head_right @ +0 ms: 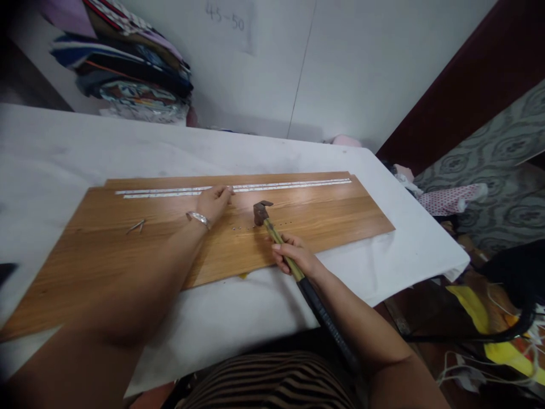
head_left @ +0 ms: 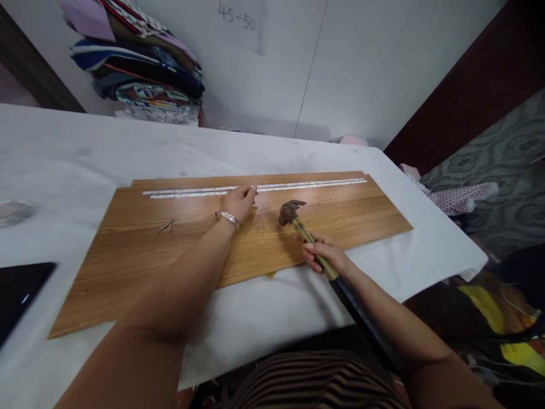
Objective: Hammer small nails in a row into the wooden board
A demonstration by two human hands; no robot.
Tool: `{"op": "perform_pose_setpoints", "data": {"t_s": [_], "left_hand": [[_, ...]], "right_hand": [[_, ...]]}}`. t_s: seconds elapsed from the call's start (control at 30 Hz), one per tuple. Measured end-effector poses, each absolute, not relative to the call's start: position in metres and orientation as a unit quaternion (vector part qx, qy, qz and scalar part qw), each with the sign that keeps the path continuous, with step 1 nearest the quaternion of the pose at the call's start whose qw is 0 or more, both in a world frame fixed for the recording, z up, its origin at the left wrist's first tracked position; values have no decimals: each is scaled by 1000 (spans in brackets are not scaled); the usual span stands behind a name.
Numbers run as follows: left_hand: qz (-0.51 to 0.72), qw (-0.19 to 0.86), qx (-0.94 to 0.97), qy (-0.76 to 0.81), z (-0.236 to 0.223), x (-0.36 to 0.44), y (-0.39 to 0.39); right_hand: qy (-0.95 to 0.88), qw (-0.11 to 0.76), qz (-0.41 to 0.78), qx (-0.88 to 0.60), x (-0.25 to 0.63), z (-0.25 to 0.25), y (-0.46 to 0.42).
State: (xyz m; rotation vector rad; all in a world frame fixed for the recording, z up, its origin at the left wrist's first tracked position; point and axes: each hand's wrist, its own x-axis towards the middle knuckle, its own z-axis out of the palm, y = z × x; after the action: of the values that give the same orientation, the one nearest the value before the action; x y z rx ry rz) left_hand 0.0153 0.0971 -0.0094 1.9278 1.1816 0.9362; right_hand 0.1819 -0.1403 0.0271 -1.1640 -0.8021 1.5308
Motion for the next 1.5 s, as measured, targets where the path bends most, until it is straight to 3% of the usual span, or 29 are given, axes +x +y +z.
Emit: {"op": "perform_pose_setpoints", "data": {"t_s": [0.2,0.5,1.0,1.5], "left_hand": [[373,377,715,456,-4,15,96],[431,543,581,426,6,12,100],[414,504,627,426,2,14,103],[402,493,633,441,0,15,103]], "right_hand": [[-338,501,634,-482,179,27,-138],[-326,509,620,-500,187,30,-147],[-314,543,607,-487,195,23,-155],[-325,524,612,-496,193,25,-152]]}}
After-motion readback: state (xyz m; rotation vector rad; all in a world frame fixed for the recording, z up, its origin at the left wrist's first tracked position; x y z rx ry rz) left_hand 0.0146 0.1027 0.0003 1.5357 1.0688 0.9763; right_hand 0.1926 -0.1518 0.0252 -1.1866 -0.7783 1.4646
